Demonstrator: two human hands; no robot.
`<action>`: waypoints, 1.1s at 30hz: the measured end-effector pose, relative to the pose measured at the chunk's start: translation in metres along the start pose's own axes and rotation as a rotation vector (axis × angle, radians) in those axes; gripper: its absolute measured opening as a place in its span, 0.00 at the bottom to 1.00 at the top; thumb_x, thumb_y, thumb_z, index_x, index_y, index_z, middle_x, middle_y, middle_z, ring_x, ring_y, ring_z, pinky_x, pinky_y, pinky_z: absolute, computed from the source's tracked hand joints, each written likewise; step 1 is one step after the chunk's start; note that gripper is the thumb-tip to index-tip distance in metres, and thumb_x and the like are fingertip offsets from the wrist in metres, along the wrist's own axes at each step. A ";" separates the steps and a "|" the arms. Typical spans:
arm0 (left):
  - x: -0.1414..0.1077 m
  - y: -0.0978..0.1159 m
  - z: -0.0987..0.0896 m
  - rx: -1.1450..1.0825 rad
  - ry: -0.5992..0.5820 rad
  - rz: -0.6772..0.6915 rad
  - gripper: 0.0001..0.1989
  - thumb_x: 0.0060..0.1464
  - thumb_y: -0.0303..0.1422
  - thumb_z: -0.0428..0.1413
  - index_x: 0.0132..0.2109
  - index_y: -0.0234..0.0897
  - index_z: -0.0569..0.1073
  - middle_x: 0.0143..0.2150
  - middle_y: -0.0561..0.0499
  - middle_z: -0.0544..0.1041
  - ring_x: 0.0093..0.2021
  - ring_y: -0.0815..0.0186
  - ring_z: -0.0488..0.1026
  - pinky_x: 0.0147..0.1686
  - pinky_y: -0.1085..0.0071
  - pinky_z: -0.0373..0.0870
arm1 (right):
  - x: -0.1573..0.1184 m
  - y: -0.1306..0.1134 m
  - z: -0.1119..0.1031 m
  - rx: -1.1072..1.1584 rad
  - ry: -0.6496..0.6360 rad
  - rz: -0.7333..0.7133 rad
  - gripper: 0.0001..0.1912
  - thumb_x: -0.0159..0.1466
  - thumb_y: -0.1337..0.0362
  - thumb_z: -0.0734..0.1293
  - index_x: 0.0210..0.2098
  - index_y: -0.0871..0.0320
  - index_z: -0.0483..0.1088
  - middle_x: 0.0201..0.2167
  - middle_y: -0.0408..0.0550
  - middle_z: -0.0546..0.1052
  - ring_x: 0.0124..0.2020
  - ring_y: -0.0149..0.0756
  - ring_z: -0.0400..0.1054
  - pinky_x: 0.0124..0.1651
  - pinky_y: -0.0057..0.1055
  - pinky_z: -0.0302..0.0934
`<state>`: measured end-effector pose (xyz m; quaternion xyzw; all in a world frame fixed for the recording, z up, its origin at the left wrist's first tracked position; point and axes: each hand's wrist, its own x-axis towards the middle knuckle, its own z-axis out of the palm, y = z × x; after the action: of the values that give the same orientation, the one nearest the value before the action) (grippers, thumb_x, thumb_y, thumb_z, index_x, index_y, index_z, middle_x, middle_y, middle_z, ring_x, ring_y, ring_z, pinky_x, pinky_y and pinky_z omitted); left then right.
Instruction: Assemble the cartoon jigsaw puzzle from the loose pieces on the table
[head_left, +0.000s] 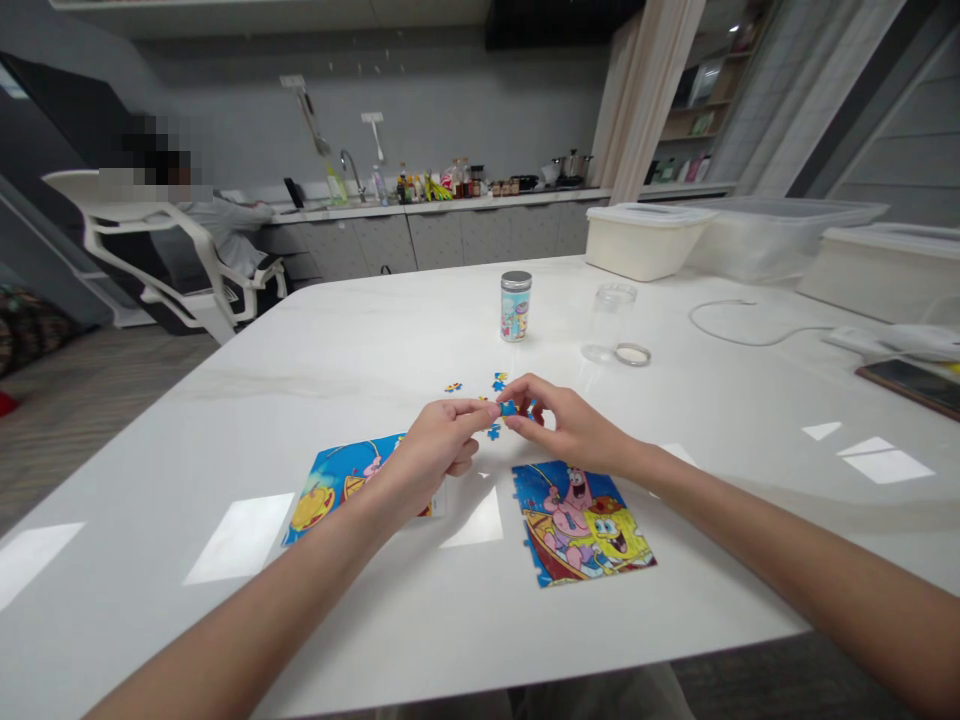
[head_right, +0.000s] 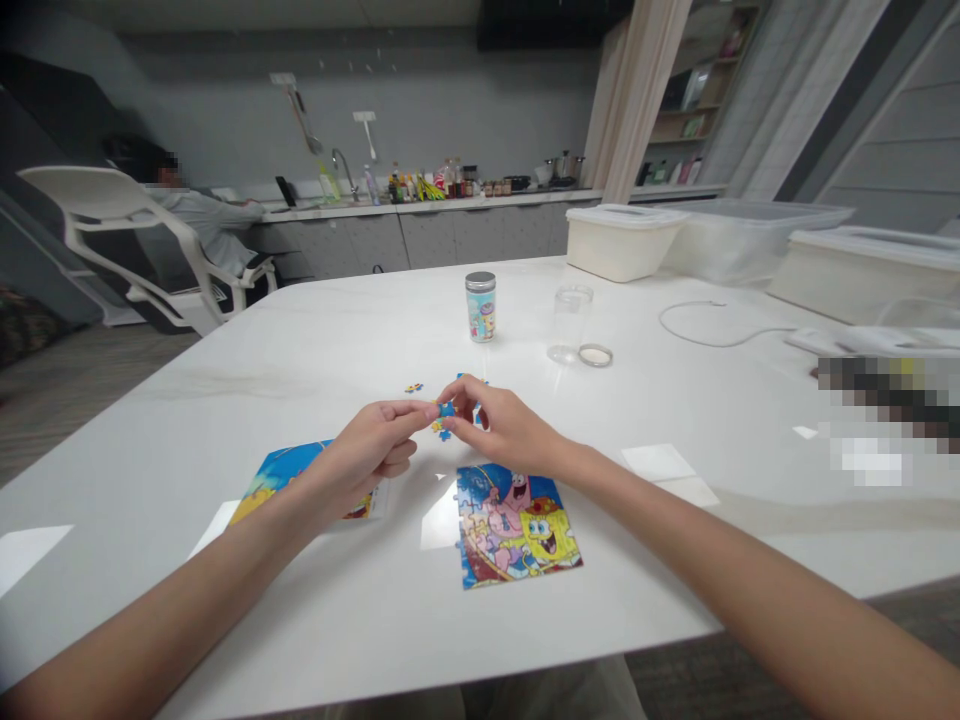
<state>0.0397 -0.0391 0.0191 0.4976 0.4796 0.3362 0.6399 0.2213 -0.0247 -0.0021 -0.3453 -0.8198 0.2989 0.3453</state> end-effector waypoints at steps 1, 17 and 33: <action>0.001 0.000 0.000 -0.008 0.014 0.004 0.08 0.53 0.34 0.59 0.32 0.34 0.71 0.20 0.62 0.45 0.16 0.79 0.38 0.17 0.74 0.34 | 0.000 0.001 0.000 0.003 0.018 -0.004 0.08 0.64 0.62 0.61 0.42 0.57 0.65 0.34 0.45 0.73 0.32 0.31 0.65 0.34 0.32 0.60; 0.000 -0.001 0.000 -0.022 0.032 -0.008 0.11 0.50 0.38 0.61 0.35 0.34 0.71 0.19 0.64 0.44 0.16 0.79 0.38 0.16 0.76 0.35 | 0.002 0.005 0.003 0.143 0.060 0.049 0.09 0.61 0.66 0.64 0.42 0.56 0.64 0.31 0.44 0.73 0.33 0.31 0.68 0.34 0.31 0.63; -0.001 0.002 0.003 -0.136 0.127 0.024 0.15 0.48 0.24 0.57 0.29 0.40 0.56 0.17 0.66 0.45 0.15 0.80 0.39 0.16 0.77 0.34 | 0.009 0.022 -0.005 0.181 0.246 0.290 0.10 0.58 0.64 0.66 0.39 0.59 0.70 0.28 0.46 0.76 0.27 0.32 0.71 0.30 0.30 0.63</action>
<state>0.0426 -0.0408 0.0213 0.4361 0.4894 0.4064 0.6365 0.2278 -0.0038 -0.0118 -0.4611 -0.6831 0.3734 0.4258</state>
